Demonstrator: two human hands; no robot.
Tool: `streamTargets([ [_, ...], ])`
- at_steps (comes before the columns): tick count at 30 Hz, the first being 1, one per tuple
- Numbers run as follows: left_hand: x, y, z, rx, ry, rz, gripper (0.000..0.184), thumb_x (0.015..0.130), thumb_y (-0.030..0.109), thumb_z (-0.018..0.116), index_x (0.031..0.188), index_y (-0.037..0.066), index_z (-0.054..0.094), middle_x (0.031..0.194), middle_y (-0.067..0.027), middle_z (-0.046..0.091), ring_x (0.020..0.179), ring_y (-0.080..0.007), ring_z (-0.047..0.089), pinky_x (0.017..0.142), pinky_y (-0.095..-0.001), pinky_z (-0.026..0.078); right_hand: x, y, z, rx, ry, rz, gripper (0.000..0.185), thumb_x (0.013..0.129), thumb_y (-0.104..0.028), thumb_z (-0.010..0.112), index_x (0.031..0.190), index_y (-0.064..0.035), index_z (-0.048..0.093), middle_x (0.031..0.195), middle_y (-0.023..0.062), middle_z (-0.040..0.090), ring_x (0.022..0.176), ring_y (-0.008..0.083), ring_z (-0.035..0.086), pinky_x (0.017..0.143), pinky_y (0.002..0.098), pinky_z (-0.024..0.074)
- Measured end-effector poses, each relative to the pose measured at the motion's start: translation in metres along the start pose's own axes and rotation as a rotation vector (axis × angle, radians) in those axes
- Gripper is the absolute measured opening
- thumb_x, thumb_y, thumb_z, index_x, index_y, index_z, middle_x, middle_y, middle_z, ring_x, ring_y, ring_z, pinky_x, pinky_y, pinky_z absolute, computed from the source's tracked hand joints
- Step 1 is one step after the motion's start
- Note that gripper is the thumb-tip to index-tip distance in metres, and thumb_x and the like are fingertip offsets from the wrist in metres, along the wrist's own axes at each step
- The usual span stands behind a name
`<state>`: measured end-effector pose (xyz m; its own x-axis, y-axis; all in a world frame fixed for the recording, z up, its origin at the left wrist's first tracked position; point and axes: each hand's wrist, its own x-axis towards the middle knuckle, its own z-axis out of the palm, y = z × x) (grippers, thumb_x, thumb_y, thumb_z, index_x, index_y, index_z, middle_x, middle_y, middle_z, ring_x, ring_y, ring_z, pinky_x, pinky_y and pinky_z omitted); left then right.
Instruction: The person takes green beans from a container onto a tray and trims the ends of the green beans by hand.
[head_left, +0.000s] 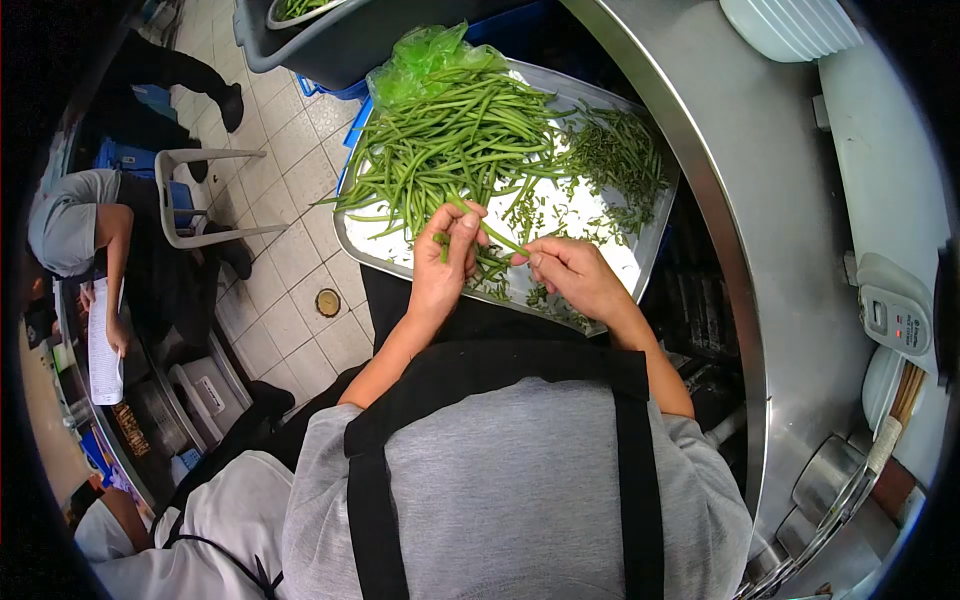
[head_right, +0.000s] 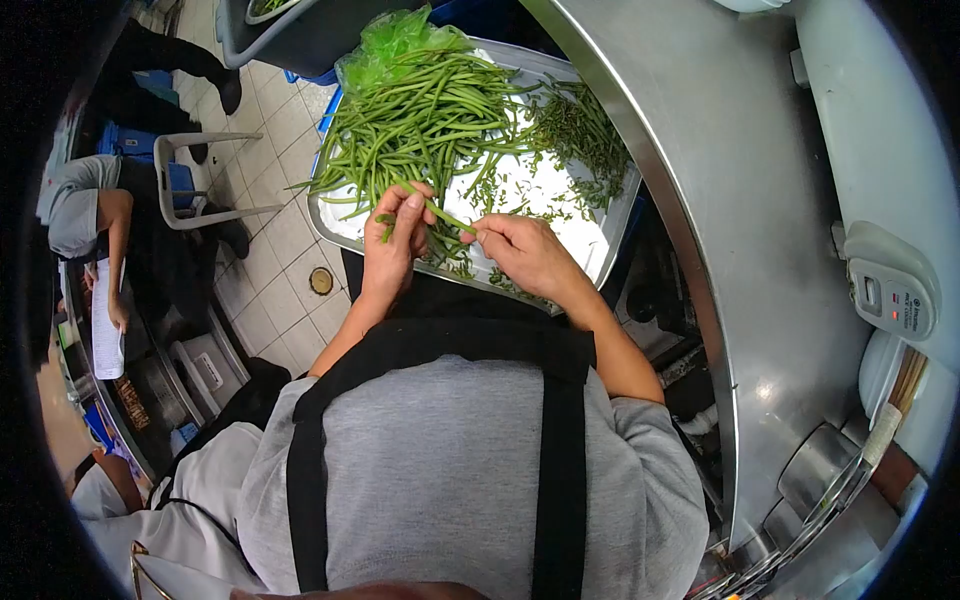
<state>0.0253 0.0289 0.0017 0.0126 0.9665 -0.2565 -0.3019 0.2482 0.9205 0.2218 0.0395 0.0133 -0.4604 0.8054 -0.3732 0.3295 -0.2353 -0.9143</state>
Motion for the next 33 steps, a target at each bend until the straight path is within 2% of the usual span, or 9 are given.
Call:
streamTargets([
  [5,-0.004,0.009,0.003,0.184,-0.006,0.161,0.016,0.099,0.018,0.052,0.102,0.004,0.059,0.079,-0.0001,0.056,0.056,-0.0022,0.041,0.05,-0.018,0.032,-0.001,-0.001,-0.001,-0.067,0.033,-0.035,0.02,0.093,-0.012,0.05,0.088,0.0009,0.064,0.065,-0.0004,0.052,0.057,0.007,0.046,0.054,0.0213,0.0389],
  [11,-0.015,0.014,0.003,0.123,-0.035,0.446,0.014,0.097,0.015,0.049,0.103,0.003,0.055,0.085,-0.0046,0.054,0.052,-0.0031,0.035,0.047,-0.0196,0.028,0.01,0.013,-0.014,0.868,0.252,-0.103,0.019,0.091,-0.011,0.05,0.075,-0.0025,0.057,0.066,0.0011,0.049,0.056,0.009,0.04,0.055,0.0236,0.0352],
  [13,-0.011,0.025,-0.002,-0.108,-0.031,0.357,0.013,0.097,0.014,0.049,0.1,0.003,0.054,0.089,-0.0051,0.054,0.053,-0.0036,0.034,0.047,-0.0198,0.026,0.013,0.02,-0.017,0.438,0.31,-0.129,0.017,0.091,-0.012,0.052,0.081,-0.0004,0.061,0.068,0.0024,0.054,0.062,0.0132,0.05,0.06,0.0283,0.0415],
  [16,0.001,0.02,-0.016,-0.352,-0.007,0.158,0.01,0.096,0.015,0.05,0.097,0.006,0.052,0.073,-0.0006,0.047,0.05,-0.0039,0.03,0.044,-0.0207,0.023,0.01,0.028,-0.013,-0.404,0.339,-0.236,0.013,0.087,-0.014,0.06,0.092,-0.0037,0.066,0.075,0.0088,0.059,0.073,0.0228,0.062,0.068,0.0328,0.048],
  [19,0.002,0.016,-0.014,-0.282,0.063,-0.01,0.011,0.096,0.019,0.053,0.095,0.008,0.053,0.06,0.0051,0.038,0.047,-0.0034,0.03,0.043,-0.0201,0.024,0.01,0.031,0.006,-0.746,0.341,-0.216,0.016,0.083,-0.019,0.066,0.091,-0.0061,0.067,0.082,0.0133,0.061,0.076,0.0331,0.061,0.068,0.0399,0.049],
  [23,0.002,0.001,-0.006,-0.02,0.004,-0.206,0.017,0.095,0.025,0.058,0.092,0.008,0.059,0.054,0.0069,0.038,0.042,-0.0028,0.032,0.04,-0.0204,0.025,0.013,0.046,0.015,-0.853,0.335,-0.274,0.011,0.081,-0.016,0.065,0.087,-0.0061,0.067,0.084,0.0116,0.06,0.076,0.0308,0.062,0.068,0.0427,0.0486],
  [25,0.004,0.0,-0.008,0.21,-0.159,-0.282,0.019,0.095,0.022,0.058,0.099,0.005,0.064,0.06,0.0024,0.048,0.05,-0.0087,0.046,0.047,-0.0245,0.038,0.009,0.033,0.012,-0.827,0.379,-0.306,0.008,0.08,-0.013,0.065,0.085,-0.0066,0.065,0.082,0.0094,0.059,0.077,0.0283,0.062,0.071,0.041,0.0472],
  [28,0.005,-0.02,-0.001,0.496,-0.257,0.132,0.021,0.094,0.018,0.06,0.106,0.001,0.066,0.071,-0.0047,0.058,0.065,-0.0166,0.056,0.063,-0.0294,0.047,-0.001,0.014,0.003,-0.834,0.456,-0.426,0.008,0.078,-0.01,0.066,0.084,-0.0067,0.063,0.08,0.0072,0.057,0.079,0.0256,0.061,0.072,0.0384,0.0446],
  [33,0.001,-0.014,0.008,0.647,-0.333,0.108,0.022,0.091,0.014,0.062,0.108,0.001,0.066,0.086,-0.0118,0.062,0.077,-0.0197,0.058,0.072,-0.0307,0.046,-0.007,-0.002,-0.001,-0.865,0.464,-0.635,0.011,0.075,-0.004,0.066,0.086,-0.0061,0.064,0.079,0.0075,0.058,0.07,0.0251,0.057,0.066,0.0353,0.0453],
])
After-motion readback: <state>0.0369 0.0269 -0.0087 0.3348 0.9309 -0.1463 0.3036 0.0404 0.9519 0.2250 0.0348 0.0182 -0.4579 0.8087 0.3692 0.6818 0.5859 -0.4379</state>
